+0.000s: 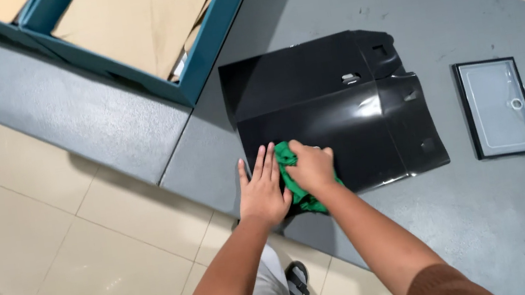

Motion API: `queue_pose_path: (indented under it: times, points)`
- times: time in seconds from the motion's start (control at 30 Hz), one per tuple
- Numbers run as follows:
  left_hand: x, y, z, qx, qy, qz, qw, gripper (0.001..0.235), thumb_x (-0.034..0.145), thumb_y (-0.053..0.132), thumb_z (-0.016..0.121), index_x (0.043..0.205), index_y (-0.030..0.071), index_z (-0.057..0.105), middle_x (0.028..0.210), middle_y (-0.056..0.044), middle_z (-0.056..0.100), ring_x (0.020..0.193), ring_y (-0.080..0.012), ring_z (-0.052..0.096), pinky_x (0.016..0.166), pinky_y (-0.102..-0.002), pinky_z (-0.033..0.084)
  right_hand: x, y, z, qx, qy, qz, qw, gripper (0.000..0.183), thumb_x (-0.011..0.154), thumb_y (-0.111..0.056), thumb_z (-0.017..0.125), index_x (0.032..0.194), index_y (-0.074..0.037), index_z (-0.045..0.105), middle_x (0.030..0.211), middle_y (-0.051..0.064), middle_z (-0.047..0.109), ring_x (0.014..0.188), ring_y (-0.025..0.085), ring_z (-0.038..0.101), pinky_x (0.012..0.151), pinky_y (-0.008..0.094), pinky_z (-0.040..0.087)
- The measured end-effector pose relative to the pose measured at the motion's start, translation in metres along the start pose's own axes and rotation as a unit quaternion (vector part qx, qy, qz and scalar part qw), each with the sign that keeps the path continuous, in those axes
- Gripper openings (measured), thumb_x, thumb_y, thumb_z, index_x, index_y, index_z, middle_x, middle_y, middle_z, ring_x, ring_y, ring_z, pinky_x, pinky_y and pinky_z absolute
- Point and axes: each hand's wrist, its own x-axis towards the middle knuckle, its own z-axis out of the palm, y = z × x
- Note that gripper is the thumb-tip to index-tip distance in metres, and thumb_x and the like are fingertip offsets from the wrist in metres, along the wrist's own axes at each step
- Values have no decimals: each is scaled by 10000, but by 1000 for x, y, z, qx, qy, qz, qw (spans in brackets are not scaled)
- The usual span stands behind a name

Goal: The person removes a clear lid from a black box, wipes the interior and exterior surfaces with a green cloth, and then folds the box's flaps to assemble it into a closed shape on a gray table.

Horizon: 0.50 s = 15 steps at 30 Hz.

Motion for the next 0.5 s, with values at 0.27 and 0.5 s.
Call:
queue_pose_path:
  times: [0.27, 0.5]
  points:
    - [2, -5, 12, -49, 15, -1, 999, 867, 874, 418, 572, 1546, -38, 268, 1684, -167, 146, 1559, -277, 81, 1212, -598, 37, -6, 10, 13, -70, 152, -205, 964, 350, 675, -162, 792, 987, -136, 635, 995, 87, 635, 1041, 334, 589, 911, 507, 418]
    - [46, -15, -11, -98, -81, -7, 992, 691, 942, 367, 519, 1587, 165, 374, 1697, -52, 288, 1613, -221, 206, 1345, -484, 139, -24, 50, -4, -36, 143, -70, 987, 598, 572, -151, 882, 1080, -61, 581, 1185, 165, 568, 1131, 401, 534, 945, 510, 433]
